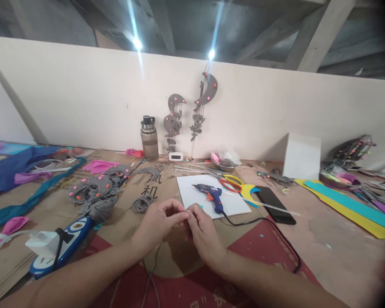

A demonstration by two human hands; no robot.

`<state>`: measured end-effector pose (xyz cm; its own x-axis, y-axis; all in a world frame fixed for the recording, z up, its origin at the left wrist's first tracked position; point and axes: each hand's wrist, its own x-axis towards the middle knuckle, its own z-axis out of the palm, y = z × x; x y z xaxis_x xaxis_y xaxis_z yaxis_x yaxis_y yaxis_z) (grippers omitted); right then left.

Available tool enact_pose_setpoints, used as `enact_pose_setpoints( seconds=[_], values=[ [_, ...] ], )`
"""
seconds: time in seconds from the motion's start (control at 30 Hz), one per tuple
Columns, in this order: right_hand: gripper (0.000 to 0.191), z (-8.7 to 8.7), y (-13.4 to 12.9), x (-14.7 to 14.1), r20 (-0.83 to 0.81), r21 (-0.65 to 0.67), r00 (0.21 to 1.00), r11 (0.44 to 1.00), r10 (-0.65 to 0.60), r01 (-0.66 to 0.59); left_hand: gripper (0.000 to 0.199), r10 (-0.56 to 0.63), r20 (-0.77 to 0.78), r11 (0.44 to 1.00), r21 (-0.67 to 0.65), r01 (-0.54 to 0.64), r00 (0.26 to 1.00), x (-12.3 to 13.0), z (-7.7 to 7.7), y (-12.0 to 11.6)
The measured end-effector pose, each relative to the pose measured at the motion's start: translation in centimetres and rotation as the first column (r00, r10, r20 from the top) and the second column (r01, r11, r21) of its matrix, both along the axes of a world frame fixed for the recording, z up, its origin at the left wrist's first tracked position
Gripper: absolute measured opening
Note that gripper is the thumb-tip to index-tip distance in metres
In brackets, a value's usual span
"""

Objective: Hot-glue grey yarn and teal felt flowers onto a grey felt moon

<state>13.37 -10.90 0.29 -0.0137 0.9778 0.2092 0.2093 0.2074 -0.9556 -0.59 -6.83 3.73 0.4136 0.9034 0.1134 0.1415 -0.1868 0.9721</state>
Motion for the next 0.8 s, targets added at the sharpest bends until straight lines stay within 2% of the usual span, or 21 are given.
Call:
enact_pose_setpoints(
  seconds=[0.17,0.43,0.53,0.67,0.8],
  values=[
    [0.028,-0.3,-0.2,-0.1,-0.035,0.053,0.999,0.998,-0.014,0.016,0.019,0.002,0.038,1.0,-0.01,-0.001,0.999,0.2,-0.3,-0.1],
    [0.034,-0.1,-0.6,-0.5,-0.044,0.141,0.998,0.989,0.049,-0.043,0.018,-0.042,0.068,0.999,0.004,0.042,0.997,0.8,-0.5,-0.8],
    [0.034,0.3,-0.8,-0.7,-0.152,0.057,0.984,0.995,0.089,-0.081,0.023,-0.066,0.146,0.997,-0.039,0.073,0.987,0.8,-0.4,-1.3],
    [0.04,1.0,-0.4,-0.4,-0.287,-0.09,0.957,0.993,0.053,-0.082,0.031,-0.155,0.36,0.972,-0.111,0.207,0.92,0.6,-0.4,-1.4],
    [0.033,1.7,0.3,0.2,-0.289,-0.047,0.954,0.995,0.075,-0.092,0.026,-0.106,0.437,0.974,-0.136,0.182,0.893,0.2,-0.4,-0.4]
  ],
)
